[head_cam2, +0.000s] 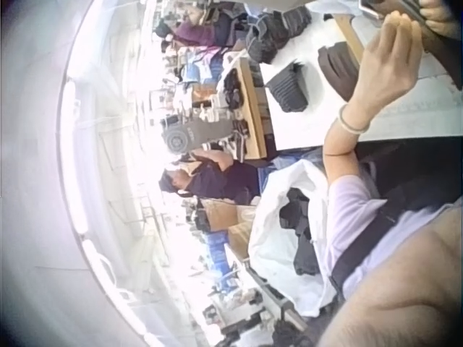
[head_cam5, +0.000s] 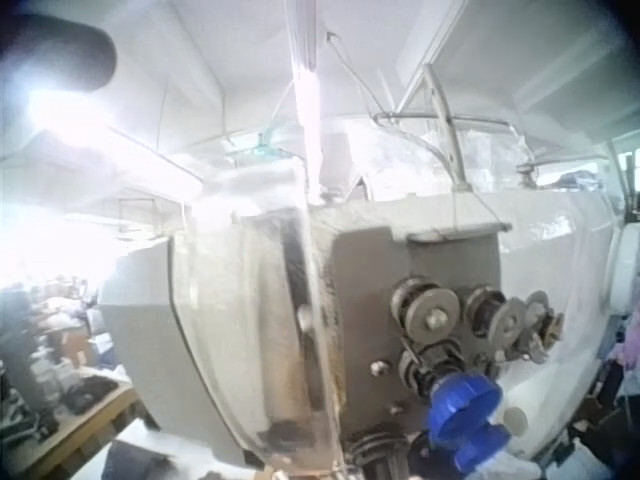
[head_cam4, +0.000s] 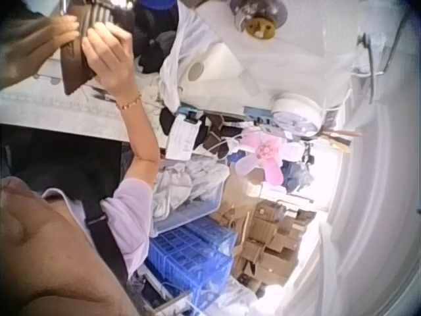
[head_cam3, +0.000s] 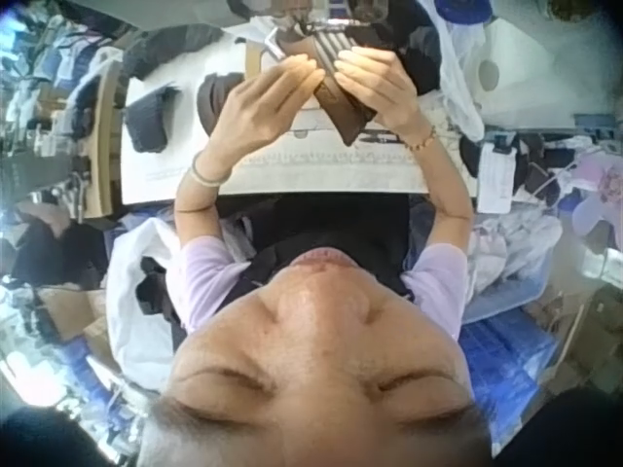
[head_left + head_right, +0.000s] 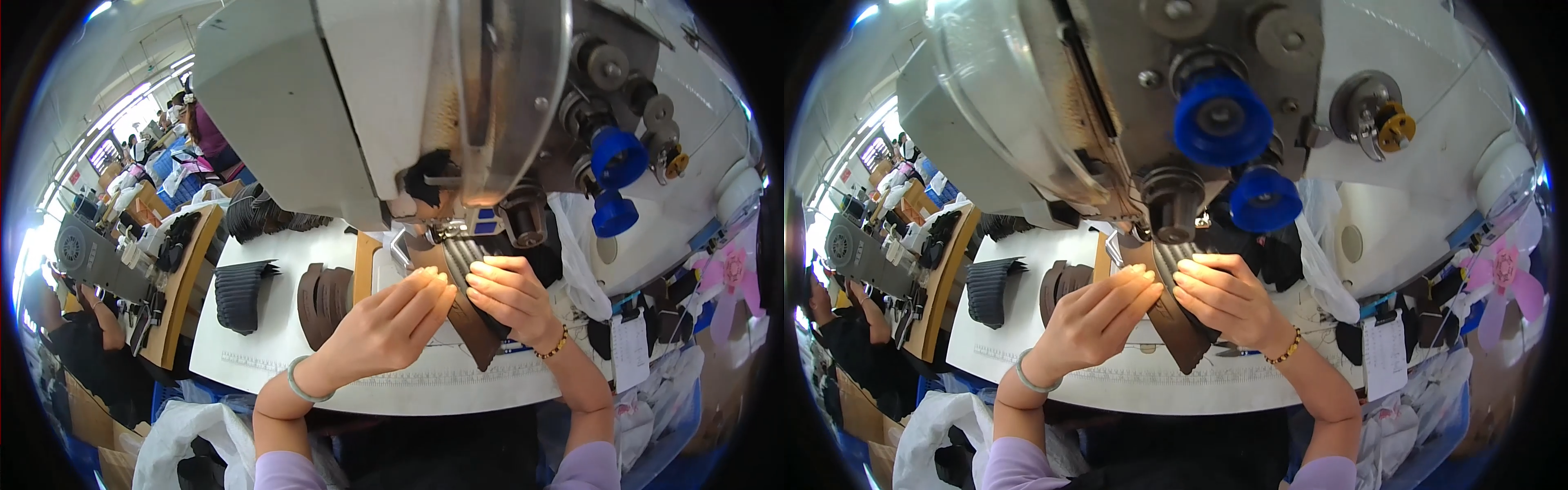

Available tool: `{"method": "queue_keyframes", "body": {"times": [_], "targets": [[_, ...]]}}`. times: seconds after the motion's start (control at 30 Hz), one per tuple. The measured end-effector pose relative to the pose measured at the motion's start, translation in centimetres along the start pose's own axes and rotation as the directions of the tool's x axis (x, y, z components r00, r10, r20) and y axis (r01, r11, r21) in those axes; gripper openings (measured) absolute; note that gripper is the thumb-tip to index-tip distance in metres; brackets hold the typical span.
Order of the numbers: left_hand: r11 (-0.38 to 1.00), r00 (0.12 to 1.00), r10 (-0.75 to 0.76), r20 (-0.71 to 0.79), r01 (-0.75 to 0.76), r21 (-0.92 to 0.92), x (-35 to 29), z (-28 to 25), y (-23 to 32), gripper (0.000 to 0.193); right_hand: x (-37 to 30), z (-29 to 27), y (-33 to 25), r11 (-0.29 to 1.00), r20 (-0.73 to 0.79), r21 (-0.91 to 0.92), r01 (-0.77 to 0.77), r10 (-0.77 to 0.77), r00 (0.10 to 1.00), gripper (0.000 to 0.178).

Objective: Sewing leather or fabric components of a shoe together using an industrial sewing machine.

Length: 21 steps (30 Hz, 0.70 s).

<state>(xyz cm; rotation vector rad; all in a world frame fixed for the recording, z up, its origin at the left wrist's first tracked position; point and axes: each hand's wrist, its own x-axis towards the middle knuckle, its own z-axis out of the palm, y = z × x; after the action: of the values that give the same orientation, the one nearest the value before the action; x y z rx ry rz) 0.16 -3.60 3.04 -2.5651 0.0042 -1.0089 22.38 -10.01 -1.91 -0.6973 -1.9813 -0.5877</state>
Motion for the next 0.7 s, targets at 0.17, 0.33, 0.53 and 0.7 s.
{"method": "queue_keyframes", "body": {"times": [0.17,0.33,0.53,0.7], "targets": [[0.998,0.998,0.06,0.0,-0.06,0.037,0.0,-0.1,-0.2,0.034,0.2,-0.1,-0.4,1.0,0.003,-0.018,-0.017,0.017,1.0,0.02],[0.999,0.999,0.043,-0.012,-0.042,0.021,0.1,-0.1,-0.5,0.034,0.0,0.3,-0.4,0.999,0.001,-0.037,-0.028,0.028,1.0,0.021],[0.999,1.0,-0.008,-0.02,0.007,-0.044,-0.2,0.4,-1.6,0.04,0.3,0.6,-0.7,0.995,-0.017,-0.039,-0.091,0.091,0.996,0.025],[0.996,0.997,-0.038,-0.069,0.033,-0.08,-0.5,1.1,-1.5,0.043,0.1,1.0,-0.7,0.99,-0.035,-0.012,-0.139,0.139,0.99,0.03]]}}
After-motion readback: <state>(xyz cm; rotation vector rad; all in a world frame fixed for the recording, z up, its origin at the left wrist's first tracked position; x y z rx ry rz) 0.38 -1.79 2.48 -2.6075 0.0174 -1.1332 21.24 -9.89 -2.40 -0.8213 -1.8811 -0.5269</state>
